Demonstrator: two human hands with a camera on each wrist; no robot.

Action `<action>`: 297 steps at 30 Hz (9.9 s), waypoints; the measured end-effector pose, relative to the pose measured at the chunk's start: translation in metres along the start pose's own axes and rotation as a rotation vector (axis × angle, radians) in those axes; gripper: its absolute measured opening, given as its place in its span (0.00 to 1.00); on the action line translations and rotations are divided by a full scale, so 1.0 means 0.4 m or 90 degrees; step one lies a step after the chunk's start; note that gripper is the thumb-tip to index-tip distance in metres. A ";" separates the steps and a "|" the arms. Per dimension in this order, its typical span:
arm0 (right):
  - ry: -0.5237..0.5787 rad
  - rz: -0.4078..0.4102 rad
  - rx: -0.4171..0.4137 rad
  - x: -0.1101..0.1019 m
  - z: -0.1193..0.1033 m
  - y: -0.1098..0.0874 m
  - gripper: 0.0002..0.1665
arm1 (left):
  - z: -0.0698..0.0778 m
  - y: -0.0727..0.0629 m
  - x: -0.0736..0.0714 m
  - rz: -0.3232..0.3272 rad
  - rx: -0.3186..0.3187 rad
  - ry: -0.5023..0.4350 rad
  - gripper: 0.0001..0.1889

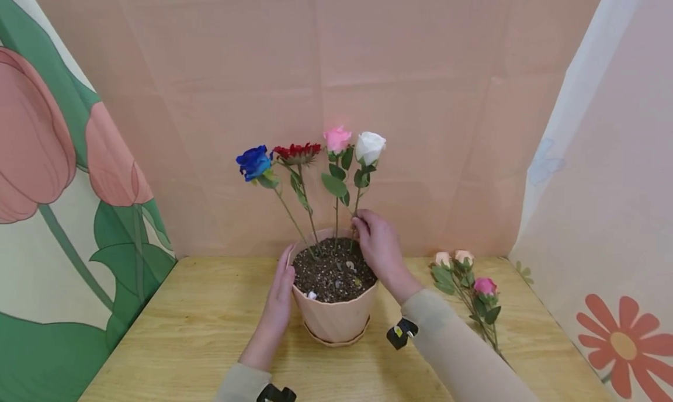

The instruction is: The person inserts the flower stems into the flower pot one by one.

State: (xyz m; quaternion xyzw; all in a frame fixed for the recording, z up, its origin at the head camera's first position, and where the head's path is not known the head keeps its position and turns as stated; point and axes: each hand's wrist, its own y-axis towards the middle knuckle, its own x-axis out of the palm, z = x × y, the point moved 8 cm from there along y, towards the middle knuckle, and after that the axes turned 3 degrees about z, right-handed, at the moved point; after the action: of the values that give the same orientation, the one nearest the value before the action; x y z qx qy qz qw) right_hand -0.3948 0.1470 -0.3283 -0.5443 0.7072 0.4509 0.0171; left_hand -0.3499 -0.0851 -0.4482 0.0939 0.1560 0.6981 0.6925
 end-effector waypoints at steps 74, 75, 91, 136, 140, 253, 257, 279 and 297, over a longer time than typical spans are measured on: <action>0.047 0.032 0.116 -0.008 0.049 -0.028 0.12 | -0.009 0.000 0.000 0.003 0.010 -0.005 0.29; 0.047 0.028 0.114 -0.007 0.049 -0.026 0.11 | -0.009 0.000 0.001 0.003 0.010 -0.004 0.29; 0.049 0.001 0.104 -0.021 0.062 -0.032 0.14 | -0.014 -0.003 0.000 0.009 -0.004 -0.004 0.30; -0.238 -0.167 0.169 -0.367 0.459 -0.306 0.28 | -0.001 0.001 -0.001 0.004 0.010 0.001 0.29; -0.221 -0.190 0.173 -0.349 0.478 -0.321 0.28 | -0.003 0.002 -0.003 0.006 0.006 -0.002 0.29; -0.231 -0.193 0.126 -0.223 0.420 -0.333 0.12 | -0.012 0.000 0.001 0.003 -0.013 -0.014 0.29; -0.200 -0.169 0.136 -0.236 0.383 -0.319 0.14 | -0.011 -0.002 0.001 0.002 -0.012 -0.015 0.29; -0.059 0.023 0.115 -0.371 0.153 -0.222 0.18 | -0.016 -0.006 0.002 0.007 -0.018 -0.001 0.30; 0.059 0.103 0.091 -0.399 -0.018 -0.105 0.17 | -0.008 -0.003 -0.002 0.006 -0.013 -0.002 0.30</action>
State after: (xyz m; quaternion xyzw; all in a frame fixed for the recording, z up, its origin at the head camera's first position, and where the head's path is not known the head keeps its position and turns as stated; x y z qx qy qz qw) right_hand -0.2934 0.2627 -0.2680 -0.5030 0.7793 0.3734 -0.0135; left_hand -0.3499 -0.0863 -0.4517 0.0889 0.1470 0.7029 0.6903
